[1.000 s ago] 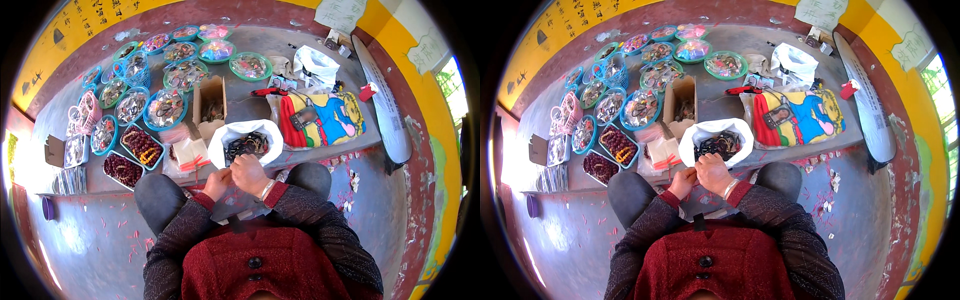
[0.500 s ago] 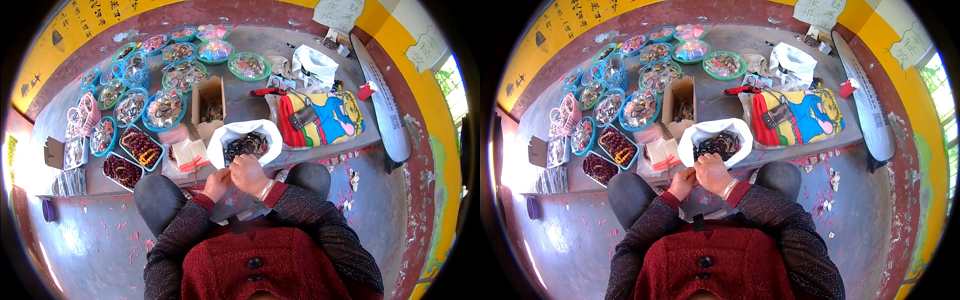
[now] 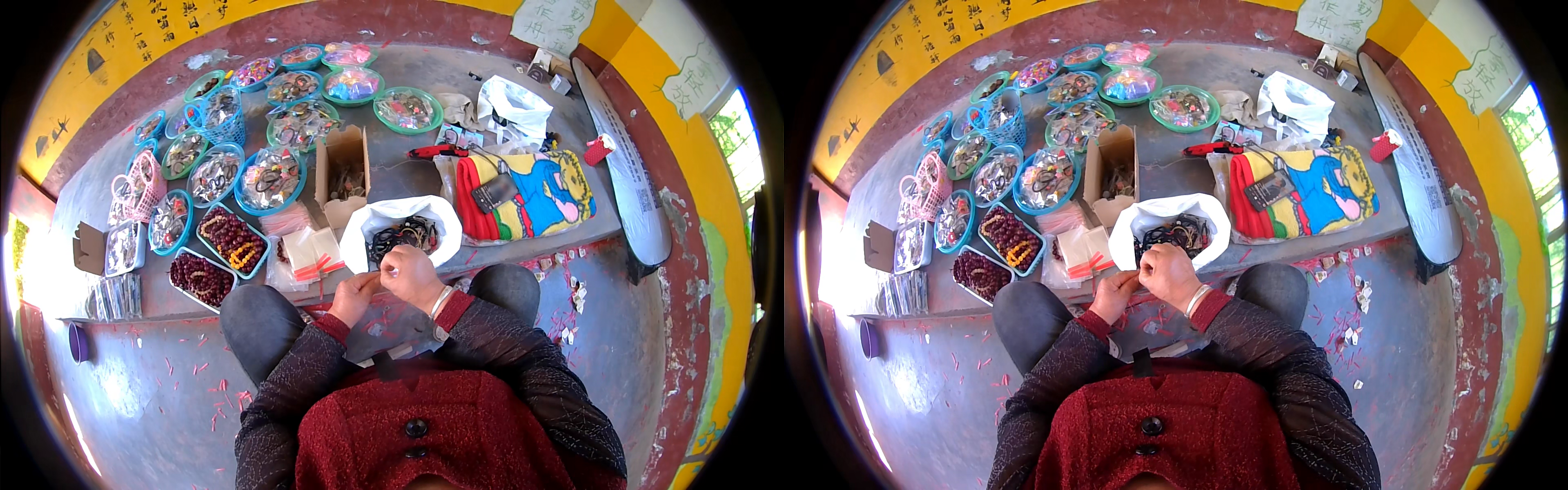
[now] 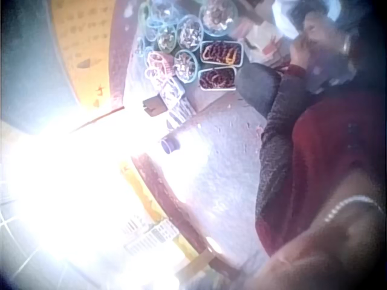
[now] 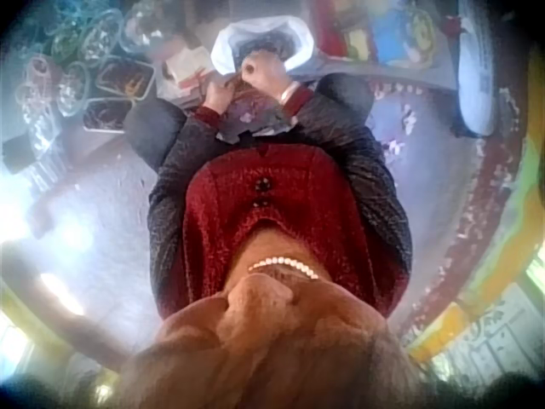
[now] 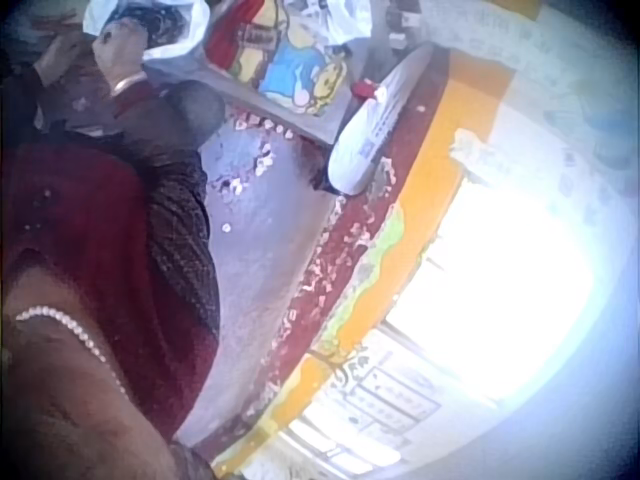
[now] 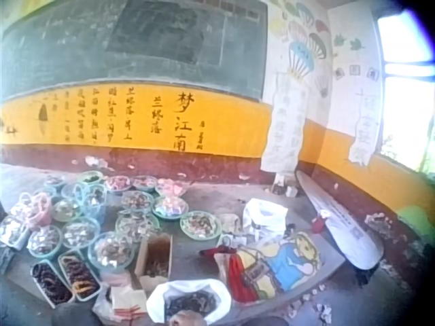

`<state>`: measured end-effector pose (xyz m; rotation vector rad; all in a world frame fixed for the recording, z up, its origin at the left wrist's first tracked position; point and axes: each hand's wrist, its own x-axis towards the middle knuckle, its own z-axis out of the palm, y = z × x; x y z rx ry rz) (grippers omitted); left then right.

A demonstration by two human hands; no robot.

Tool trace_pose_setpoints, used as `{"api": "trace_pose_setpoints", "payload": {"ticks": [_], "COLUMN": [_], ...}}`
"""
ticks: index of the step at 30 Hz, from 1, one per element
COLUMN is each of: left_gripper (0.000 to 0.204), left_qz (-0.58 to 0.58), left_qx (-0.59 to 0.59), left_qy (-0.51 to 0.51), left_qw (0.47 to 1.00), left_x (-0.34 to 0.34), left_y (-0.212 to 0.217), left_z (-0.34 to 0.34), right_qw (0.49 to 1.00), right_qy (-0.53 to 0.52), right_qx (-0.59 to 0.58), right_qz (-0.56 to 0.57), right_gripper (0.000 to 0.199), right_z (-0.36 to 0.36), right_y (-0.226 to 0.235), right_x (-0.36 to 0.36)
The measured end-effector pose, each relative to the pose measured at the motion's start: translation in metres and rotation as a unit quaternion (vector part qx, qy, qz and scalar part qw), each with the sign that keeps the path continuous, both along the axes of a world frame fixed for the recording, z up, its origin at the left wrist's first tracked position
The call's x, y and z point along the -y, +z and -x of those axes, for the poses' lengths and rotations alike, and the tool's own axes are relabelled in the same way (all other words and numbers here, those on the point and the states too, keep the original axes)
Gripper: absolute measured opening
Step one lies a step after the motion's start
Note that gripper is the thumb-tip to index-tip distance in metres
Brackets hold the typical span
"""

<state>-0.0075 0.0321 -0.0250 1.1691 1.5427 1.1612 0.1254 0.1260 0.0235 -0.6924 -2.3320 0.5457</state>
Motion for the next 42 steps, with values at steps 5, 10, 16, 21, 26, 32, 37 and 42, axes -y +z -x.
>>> {"api": "trace_pose_setpoints", "payload": {"ticks": [5,10,16,21,26,32,37,42], "left_gripper": [0.023,0.023,0.022,0.022,0.024,0.025,0.024,0.024], "left_qz": [0.044,0.046,0.018,0.025,0.031,0.003,-0.022,-0.029], "left_qx": [0.267,0.386,0.42,0.388,0.32,0.279,0.235,0.236], "left_qy": [0.017,0.057,0.057,0.039,-0.024,-0.069,-0.087,-0.097], "left_qw": [0.963,0.919,0.906,0.92,0.947,0.958,0.968,0.966], "left_x": [-0.002,0.0,0.0,0.001,0.007,0.02,0.029,0.033], "left_y": [0.002,0.007,0.008,0.011,0.03,0.055,0.064,0.063], "left_z": [0.001,0.008,0.01,0.001,-0.009,-0.015,-0.021,-0.025], "right_qw": [0.985,0.948,0.887,0.874,0.87,0.813,0.788,0.797], "right_qy": [-0.033,-0.053,-0.141,-0.213,-0.128,-0.041,-0.037,-0.042], "right_qx": [-0.035,-0.065,-0.24,-0.231,-0.174,-0.153,-0.165,-0.187], "right_qz": [0.165,0.306,0.368,0.372,0.442,0.561,0.593,0.572], "right_gripper": [0.009,0.01,0.005,0.008,0.024,0.031,0.02,0.012], "right_z": [-0.009,-0.034,-0.122,-0.171,-0.139,-0.109,-0.105,-0.109], "right_y": [-0.006,0.023,0.07,0.073,0.061,0.047,0.051,0.049], "right_x": [-0.013,-0.027,-0.046,-0.032,0.009,0.022,0.026,0.029]}}
